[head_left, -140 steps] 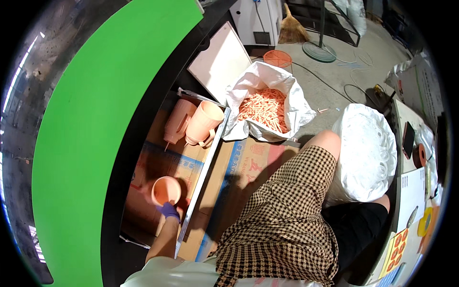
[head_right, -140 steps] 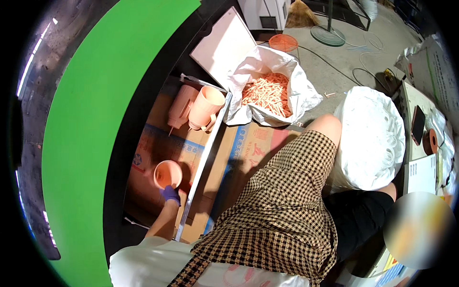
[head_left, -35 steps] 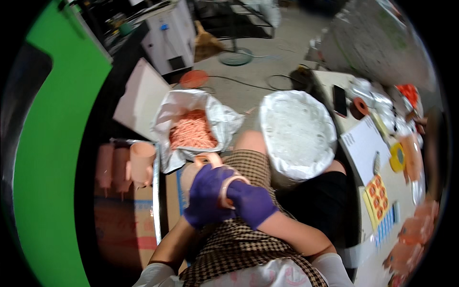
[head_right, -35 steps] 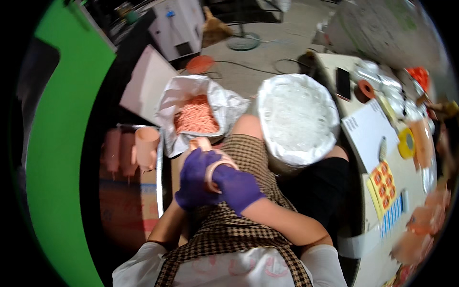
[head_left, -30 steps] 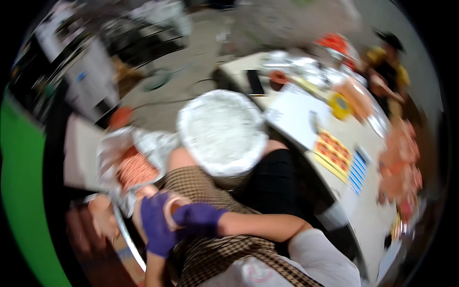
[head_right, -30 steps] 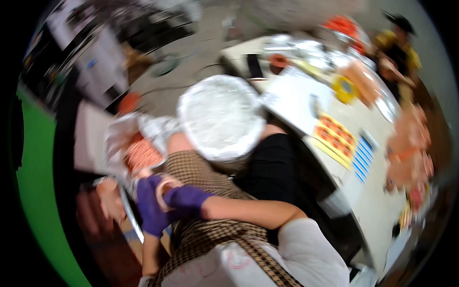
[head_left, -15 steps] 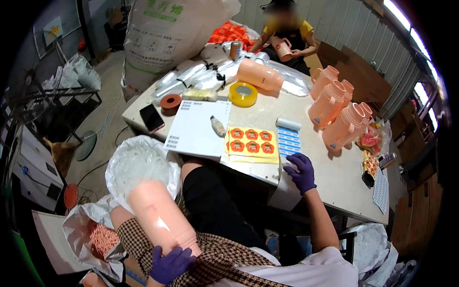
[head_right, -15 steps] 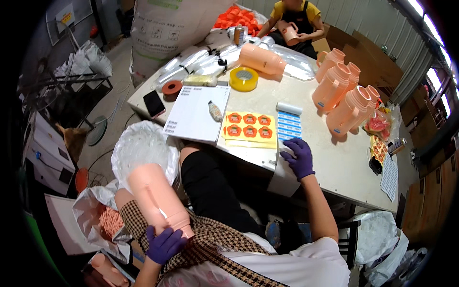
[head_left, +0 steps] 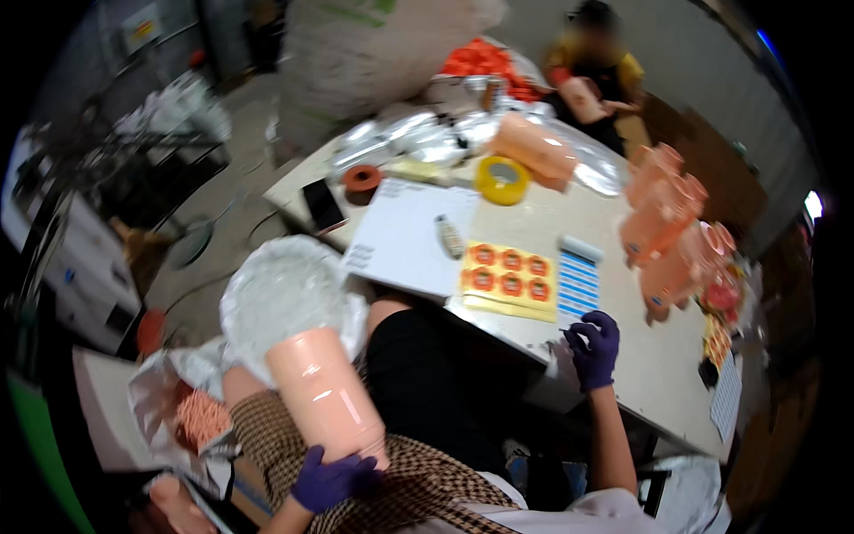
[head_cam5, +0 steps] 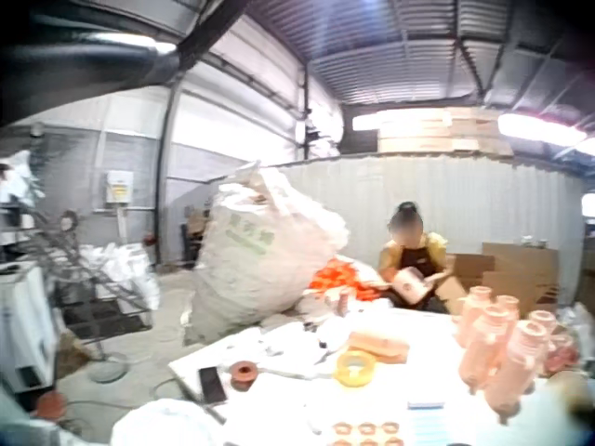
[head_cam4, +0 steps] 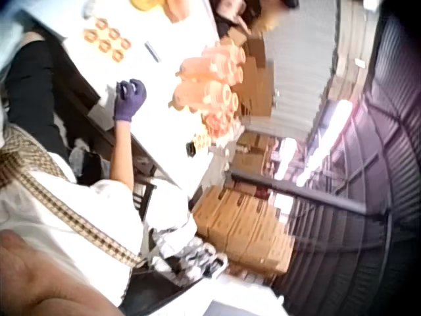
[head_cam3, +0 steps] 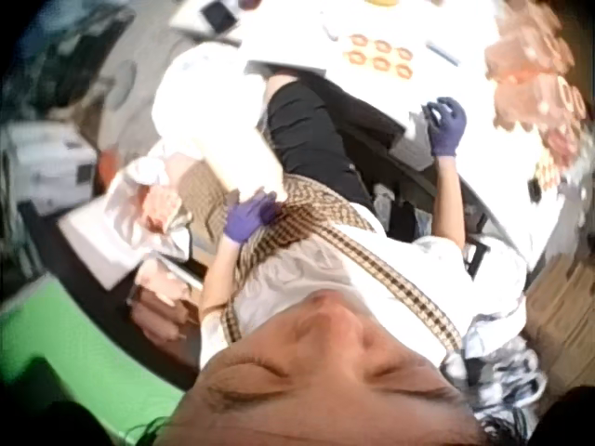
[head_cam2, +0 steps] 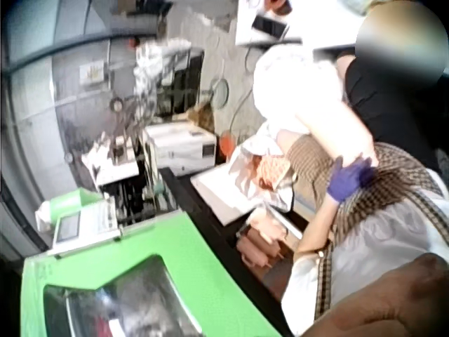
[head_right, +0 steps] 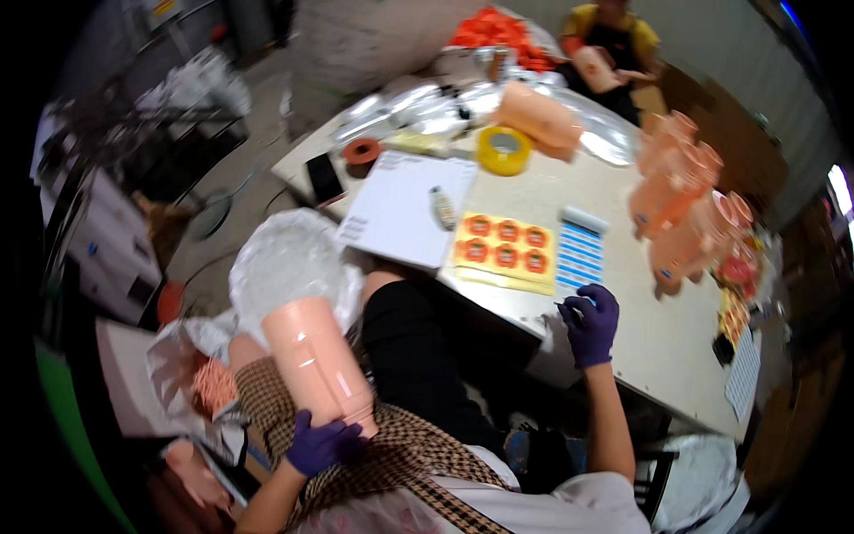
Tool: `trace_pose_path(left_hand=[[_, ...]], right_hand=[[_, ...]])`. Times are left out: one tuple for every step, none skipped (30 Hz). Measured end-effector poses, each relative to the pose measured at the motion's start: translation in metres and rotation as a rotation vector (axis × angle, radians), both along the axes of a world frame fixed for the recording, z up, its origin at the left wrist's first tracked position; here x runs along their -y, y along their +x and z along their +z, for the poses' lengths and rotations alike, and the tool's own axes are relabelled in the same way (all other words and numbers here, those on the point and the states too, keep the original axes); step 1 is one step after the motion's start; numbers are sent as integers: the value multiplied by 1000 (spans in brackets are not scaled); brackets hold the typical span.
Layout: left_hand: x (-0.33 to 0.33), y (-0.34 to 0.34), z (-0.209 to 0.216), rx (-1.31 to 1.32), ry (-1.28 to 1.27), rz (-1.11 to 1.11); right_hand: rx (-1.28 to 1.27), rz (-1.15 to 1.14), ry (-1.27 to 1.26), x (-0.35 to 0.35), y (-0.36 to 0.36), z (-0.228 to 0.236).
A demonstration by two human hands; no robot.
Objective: The person assembles thermal bottles by placing internal components into the bottle body, applying stickers to the exterior, and setting the completed bottles on a work surface.
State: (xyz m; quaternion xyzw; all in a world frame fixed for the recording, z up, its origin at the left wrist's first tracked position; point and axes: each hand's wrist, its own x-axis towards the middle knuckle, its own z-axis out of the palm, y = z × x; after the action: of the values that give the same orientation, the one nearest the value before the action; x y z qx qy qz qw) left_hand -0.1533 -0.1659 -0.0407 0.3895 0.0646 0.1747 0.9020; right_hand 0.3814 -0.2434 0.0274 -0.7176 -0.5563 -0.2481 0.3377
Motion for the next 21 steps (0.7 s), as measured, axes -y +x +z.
trace_pose_path(left_hand=[[3, -1, -4, 134, -924, -50], [4, 5, -11, 321, -1215, -66], [2, 11, -5, 308, -1280, -76], [-3, 19, 1, 300, -1332, -103], [-5, 23, 3, 300, -1211, -169], [-7, 20, 0, 347, -1250, -201], [-10, 12, -17, 412, -1657, -214], [-8, 8, -21, 456, -1862, -211], [-5, 5, -24, 499, -2067, -204], [-5, 12, -10, 592, -2307, -250], [-8, 13, -7, 648, -2430, -273], [-7, 13, -2, 714, -2540, -293], [-7, 10, -3, 724, -2738, -304], [-7, 8, -3, 726, -2937, -321], [-6, 8, -1, 729, -3041, -338], [-7, 7, 1, 730, -3145, -355], [-5, 7, 4, 728, -3318, -344], [-6, 7, 9, 722, -3399, -340], [-5, 7, 13, 716, -3483, -333], [-3, 7, 16, 766, -3534, -330], [-4, 8, 19, 785, -3558, -329]], right_hand=[[-24, 52, -17, -14, -28, 9], [-344, 175, 28, -31, -57, 17], [-668, 281, 83, -51, -85, 22], [-784, 401, 5, -72, -111, 28], [-999, 528, -122, -97, -140, 36], [-1130, 641, -206, -123, -169, 39], [-1085, 711, -295, -147, -193, 37], [-961, 840, -356, -170, -213, 42], [-964, 839, -439, -189, -231, 34], [-1024, 811, -558, -197, -247, 49], [-1132, 786, -658, -209, -255, 46], [-1233, 772, -759, -216, -263, 43], [-1191, 789, -729, -217, -269, 42], [-1189, 799, -742, -218, -272, 44], [-1187, 799, -783, -218, -271, 47], [-1185, 796, -823, -218, -270, 48], [-1209, 803, -857, -219, -270, 43], [-1205, 804, -859, -221, -271, 45], [-1213, 787, -884, -221, -273, 48], [-1220, 769, -908, -221, -275, 50], [-1218, 768, -906, -220, -279, 50]])
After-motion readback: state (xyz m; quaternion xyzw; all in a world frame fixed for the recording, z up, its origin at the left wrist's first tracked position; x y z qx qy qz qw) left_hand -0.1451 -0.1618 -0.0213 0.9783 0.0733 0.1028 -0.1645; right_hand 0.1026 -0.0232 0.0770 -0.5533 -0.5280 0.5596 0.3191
